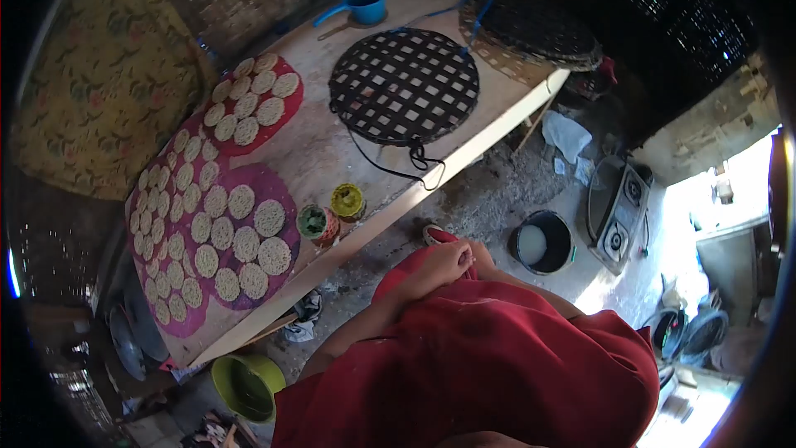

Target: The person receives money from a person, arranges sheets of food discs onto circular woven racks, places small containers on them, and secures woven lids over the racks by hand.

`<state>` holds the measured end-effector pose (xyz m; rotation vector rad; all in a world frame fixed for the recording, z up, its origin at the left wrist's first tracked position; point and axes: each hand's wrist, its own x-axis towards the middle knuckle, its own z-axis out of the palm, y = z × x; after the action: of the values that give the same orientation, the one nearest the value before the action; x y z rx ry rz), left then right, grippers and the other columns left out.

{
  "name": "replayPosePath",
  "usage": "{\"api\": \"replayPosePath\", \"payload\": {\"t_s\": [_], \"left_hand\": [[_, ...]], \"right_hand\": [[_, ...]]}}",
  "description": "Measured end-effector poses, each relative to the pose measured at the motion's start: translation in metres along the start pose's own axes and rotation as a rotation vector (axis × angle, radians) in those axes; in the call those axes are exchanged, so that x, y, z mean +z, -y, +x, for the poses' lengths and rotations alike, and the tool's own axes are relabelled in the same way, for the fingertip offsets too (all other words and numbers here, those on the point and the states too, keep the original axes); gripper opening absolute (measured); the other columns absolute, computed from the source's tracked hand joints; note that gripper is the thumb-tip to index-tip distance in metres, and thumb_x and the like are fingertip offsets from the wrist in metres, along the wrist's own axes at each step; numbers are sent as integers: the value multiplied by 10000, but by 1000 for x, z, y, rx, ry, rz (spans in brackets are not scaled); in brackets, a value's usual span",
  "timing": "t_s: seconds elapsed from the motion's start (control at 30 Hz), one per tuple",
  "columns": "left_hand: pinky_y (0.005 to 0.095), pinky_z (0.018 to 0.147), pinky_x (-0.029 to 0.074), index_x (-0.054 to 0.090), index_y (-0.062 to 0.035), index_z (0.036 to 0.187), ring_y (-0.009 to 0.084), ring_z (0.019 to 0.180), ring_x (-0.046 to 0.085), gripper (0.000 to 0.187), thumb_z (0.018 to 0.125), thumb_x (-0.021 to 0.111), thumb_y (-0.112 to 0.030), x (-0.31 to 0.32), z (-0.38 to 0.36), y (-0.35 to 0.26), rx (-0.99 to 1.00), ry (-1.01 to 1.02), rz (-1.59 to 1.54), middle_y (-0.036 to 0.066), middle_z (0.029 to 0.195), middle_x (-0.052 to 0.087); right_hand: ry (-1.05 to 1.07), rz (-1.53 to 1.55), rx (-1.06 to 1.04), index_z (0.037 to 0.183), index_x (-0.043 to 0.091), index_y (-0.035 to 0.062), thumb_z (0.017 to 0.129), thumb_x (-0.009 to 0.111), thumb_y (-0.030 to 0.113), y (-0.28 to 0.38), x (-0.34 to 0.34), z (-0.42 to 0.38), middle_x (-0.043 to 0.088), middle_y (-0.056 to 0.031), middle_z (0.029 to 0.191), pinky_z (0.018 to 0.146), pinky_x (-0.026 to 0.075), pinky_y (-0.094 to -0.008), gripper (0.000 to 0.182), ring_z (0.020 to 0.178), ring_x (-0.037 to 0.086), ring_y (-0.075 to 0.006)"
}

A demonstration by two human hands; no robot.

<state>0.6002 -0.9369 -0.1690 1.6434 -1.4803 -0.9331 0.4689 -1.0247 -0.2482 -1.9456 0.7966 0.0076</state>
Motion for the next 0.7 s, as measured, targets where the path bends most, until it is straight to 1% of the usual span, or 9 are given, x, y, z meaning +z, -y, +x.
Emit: {"api": "replayPosePath", "payload": {"t_s": [0.1,0.17,0.27,0.33,0.4,0.47,0.53,0.6,0.7], "left_hand": [[353,648,481,568,-11,901,269,718,602,240,814,653,-218,-3,-3,18,-7,22,-60,142,839,609],[345,694,487,562,-21,933,239,765,618,230,818,651,-198,-6,-10,25,-30,-35,-141,116,851,623],[337,704,483,558,-21,936,220,777,610,220,827,640,-193,-14,-19,36,10,-160,-85,108,862,619],[335,699,482,557,-20,934,215,768,606,213,832,632,-191,-26,-29,28,-32,-187,-160,105,849,616],[333,693,482,556,-19,932,210,759,601,207,837,625,-189,-35,-38,27,-67,-218,-235,103,835,613],[327,687,478,553,-22,940,198,761,598,192,843,611,-177,-39,-52,31,-109,-233,-305,102,836,607],[296,724,475,548,-46,1018,161,822,587,181,874,574,-152,-48,-69,37,-185,-235,-235,80,935,617],[293,770,468,544,-44,1044,163,865,576,196,879,566,-147,-49,-89,45,-217,-340,-335,90,949,610],[299,806,461,543,-44,1065,171,898,572,211,885,557,-153,-47,-115,70,-342,-436,-497,108,969,606]], "right_hand": [[202,132,-72,1096,525,52,803,585,161,-13,-12,-1,608,-129,1022,777,464,-323,318,923,584,-177],[483,453,116,1094,516,37,777,630,136,25,-44,-13,603,-125,1054,795,461,-312,351,939,575,-155],[554,420,-18,1065,535,24,759,659,97,15,-47,-4,621,-117,1012,774,464,-313,338,920,577,-149],[403,227,-118,1004,572,22,780,629,134,-10,-21,11,645,-110,879,738,470,-330,257,848,597,-152],[109,-525,70,943,596,27,796,614,215,22,-14,20,642,-111,758,708,473,-356,239,772,605,-146],[103,-518,65,950,602,38,817,594,274,0,-7,23,636,-117,724,716,474,-372,271,738,608,-148],[351,10,-90,1016,592,44,804,630,273,-5,-12,28,644,-137,776,734,475,-372,315,770,611,-172],[500,192,-119,1084,566,47,793,650,277,53,-46,14,642,-162,821,756,477,-368,381,813,605,-178],[681,297,18,1116,539,45,774,673,310,19,-62,48,634,-206,865,776,474,-373,453,867,622,-240]]}}
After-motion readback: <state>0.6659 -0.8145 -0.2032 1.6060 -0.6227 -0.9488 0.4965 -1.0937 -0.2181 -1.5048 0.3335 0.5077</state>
